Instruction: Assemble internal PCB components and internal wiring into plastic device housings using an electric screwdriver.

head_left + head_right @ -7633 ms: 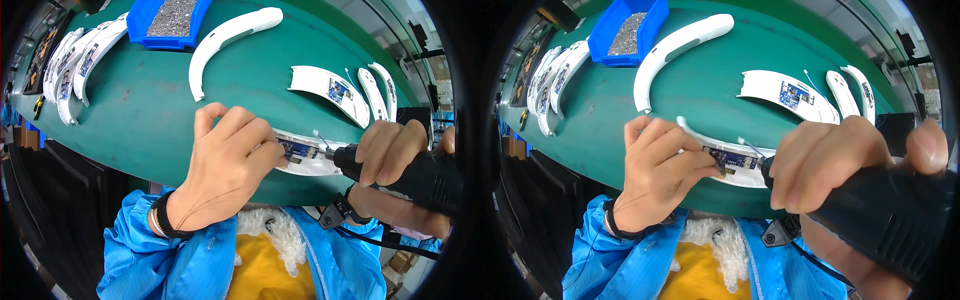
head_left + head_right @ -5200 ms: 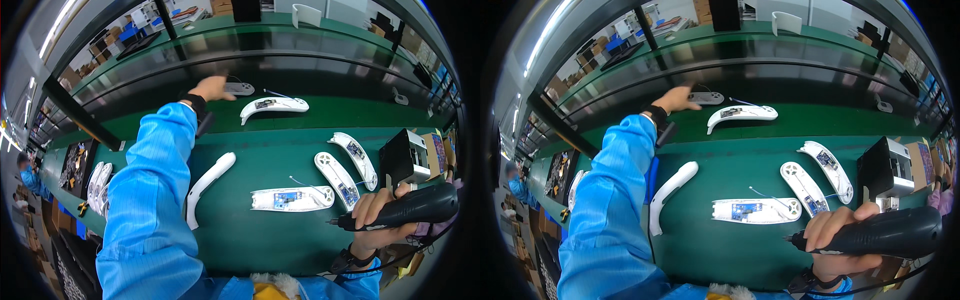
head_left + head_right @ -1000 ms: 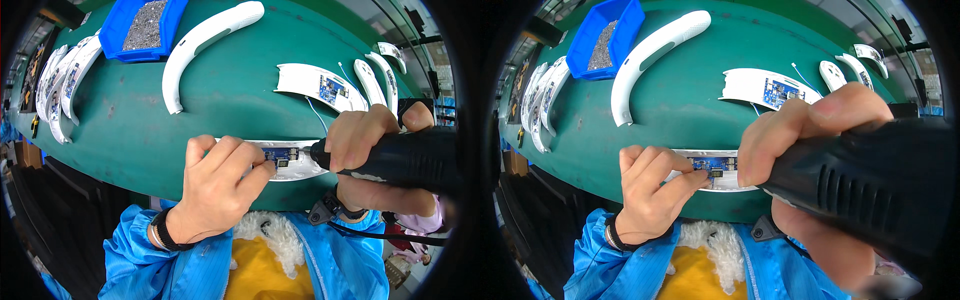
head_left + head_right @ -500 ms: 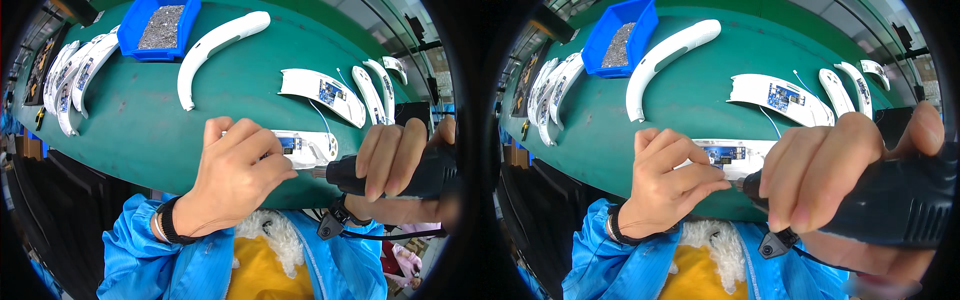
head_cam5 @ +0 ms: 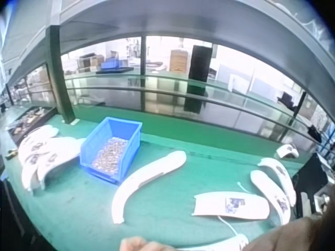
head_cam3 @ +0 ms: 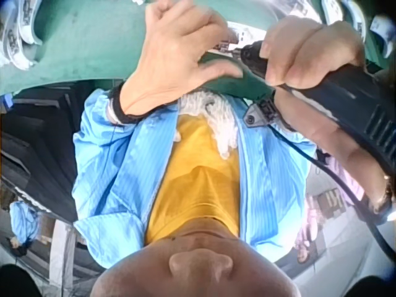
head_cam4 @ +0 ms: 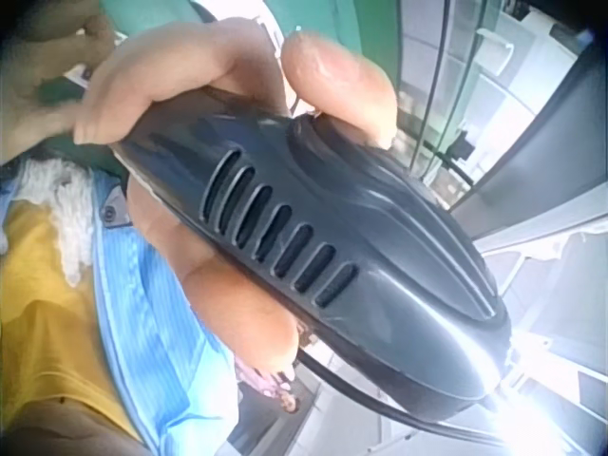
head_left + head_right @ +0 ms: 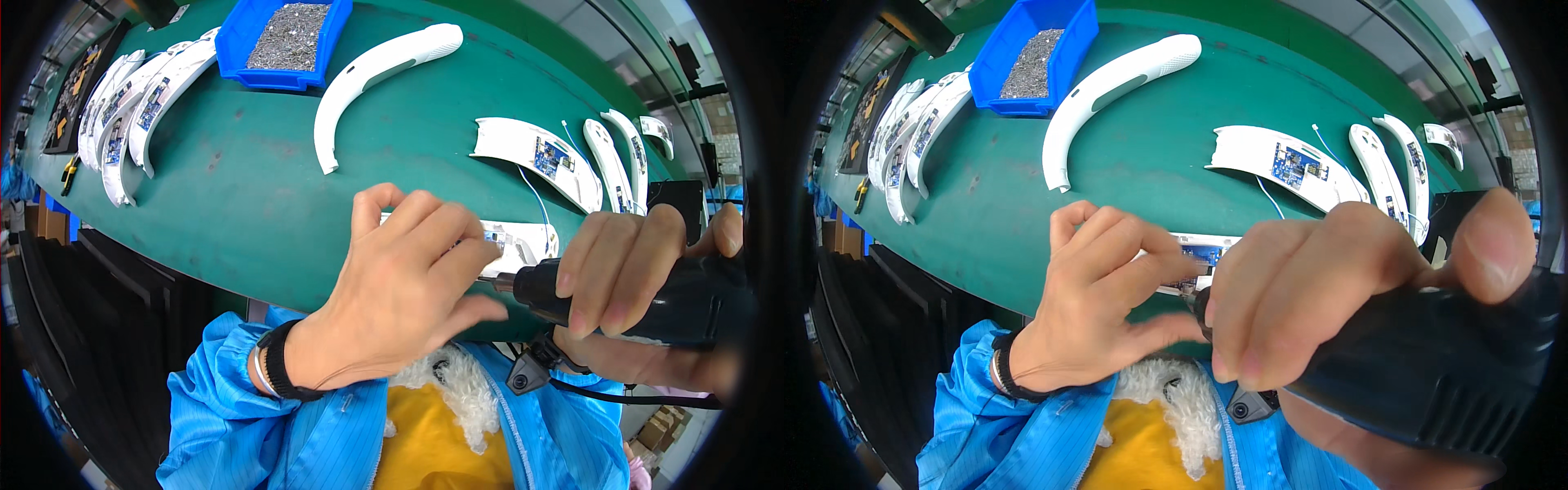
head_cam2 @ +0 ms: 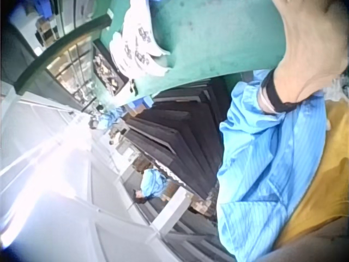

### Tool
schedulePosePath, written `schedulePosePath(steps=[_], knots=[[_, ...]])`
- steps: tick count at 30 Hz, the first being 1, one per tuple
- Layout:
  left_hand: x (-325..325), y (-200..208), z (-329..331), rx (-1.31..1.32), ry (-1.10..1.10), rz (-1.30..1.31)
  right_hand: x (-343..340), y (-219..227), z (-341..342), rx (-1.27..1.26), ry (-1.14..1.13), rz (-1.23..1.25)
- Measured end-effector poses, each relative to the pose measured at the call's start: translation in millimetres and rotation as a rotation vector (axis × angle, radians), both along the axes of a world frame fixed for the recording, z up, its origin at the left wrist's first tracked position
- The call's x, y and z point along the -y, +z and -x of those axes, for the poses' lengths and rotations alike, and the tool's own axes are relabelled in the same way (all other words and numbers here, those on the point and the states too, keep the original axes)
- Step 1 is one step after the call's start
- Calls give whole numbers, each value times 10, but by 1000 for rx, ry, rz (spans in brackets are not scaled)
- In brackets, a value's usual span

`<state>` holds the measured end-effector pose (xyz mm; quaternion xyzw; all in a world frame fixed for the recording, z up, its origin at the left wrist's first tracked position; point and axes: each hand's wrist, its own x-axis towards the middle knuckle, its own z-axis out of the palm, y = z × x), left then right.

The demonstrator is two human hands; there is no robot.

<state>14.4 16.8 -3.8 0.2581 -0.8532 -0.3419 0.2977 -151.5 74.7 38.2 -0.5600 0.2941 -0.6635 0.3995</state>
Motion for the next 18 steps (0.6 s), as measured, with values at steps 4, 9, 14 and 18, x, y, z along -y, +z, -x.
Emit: schedulePosePath(steps=[4,9,14,18], knots=[[-10,42,-52,-21,-21,36,-52,4,-109,23,-32,-19],[-1,-2,-109,8,-40,117,-23,-35,-67,2,-10,-11],[213,85,-114,22,23,46,144,-121,-118,-29,-5,-16],[1486,26,-527,317,423,713,-52,-91,-120,-53,26,-7]])
